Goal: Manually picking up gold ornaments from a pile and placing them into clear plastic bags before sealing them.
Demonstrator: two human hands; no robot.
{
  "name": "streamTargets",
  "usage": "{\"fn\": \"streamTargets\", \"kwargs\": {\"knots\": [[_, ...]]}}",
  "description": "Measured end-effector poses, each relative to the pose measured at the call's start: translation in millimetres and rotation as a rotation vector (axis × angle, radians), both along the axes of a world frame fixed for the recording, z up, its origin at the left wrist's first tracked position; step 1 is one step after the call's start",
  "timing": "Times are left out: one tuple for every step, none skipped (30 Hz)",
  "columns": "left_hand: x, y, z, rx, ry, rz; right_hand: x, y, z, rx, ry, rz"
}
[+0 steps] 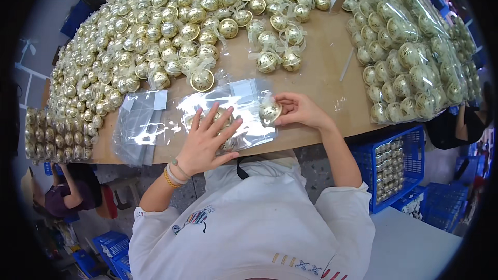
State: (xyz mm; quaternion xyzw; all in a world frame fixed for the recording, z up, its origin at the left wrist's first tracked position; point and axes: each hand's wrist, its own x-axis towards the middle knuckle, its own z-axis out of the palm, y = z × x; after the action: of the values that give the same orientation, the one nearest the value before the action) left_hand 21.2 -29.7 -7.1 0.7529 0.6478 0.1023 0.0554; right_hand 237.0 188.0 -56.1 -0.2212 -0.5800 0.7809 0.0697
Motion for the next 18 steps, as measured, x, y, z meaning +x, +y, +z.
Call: {"fn": "streamTargets", "kwargs": {"knots": [[1, -1, 0, -0.003, 0.000, -0.002, 1, -5, 0, 0.002, -0.003, 0.001], [3, 0, 1, -0.005, -0.002, -0.004, 0, -17, 10, 0.246, -0.113, -0.176], [3, 1, 2, -0.005, -0.008, -0.006, -3, -29, 17, 0.487, -0.225, -0.351], [4, 2, 2, -0.023, 0.008, -0.012, -10, -39, 20, 0.822, -0.157, -0.460], [3, 1, 2, -0.040, 0.028, -0.019, -8, -42, 18, 0.822, -0.160, -0.462], [3, 0, 1, -0.035, 0.016, -0.017, -7, -44, 13, 0.593, -0.137, -0.387], [3, 0, 1, -0.036, 0.014, -0.020, -6, -44, 9, 0.364, -0.112, -0.311], [3, -1, 1, -0.045, 0.016, -0.026, 0, -31, 5, 0.170, -0.115, -0.215], [3, 0, 2, -0.055, 0.014, -0.033, 3, -24, 5, 0.169, -0.115, -0.218], [2, 1, 2, -0.056, 0.014, -0.035, 4, -19, 6, 0.086, -0.139, -0.145], [3, 3, 2, -0.064, 0.010, -0.023, 4, -16, 5, 0.003, -0.161, -0.070], [3, 4, 2, -0.073, 0.007, -0.011, 4, -18, 7, 0.170, -0.195, -0.018], [3, 4, 2, -0.074, 0.009, -0.010, 1, -22, 8, 0.169, -0.193, -0.017], [2, 4, 3, -0.076, 0.020, -0.035, -3, -28, 10, 0.164, -0.082, 0.044], [1, 4, 3, -0.078, 0.031, -0.059, -9, -33, 11, 0.159, 0.029, 0.105], [1, 3, 3, -0.079, 0.028, -0.061, -18, -36, 5, 0.231, -0.014, 0.141], [-1, 3, 2, -0.091, 0.030, -0.072, -32, -38, -2, 0.432, 0.125, 0.076], [-2, 3, 2, -0.102, 0.032, -0.084, -35, -41, -4, 0.491, 0.115, -0.053]]}}
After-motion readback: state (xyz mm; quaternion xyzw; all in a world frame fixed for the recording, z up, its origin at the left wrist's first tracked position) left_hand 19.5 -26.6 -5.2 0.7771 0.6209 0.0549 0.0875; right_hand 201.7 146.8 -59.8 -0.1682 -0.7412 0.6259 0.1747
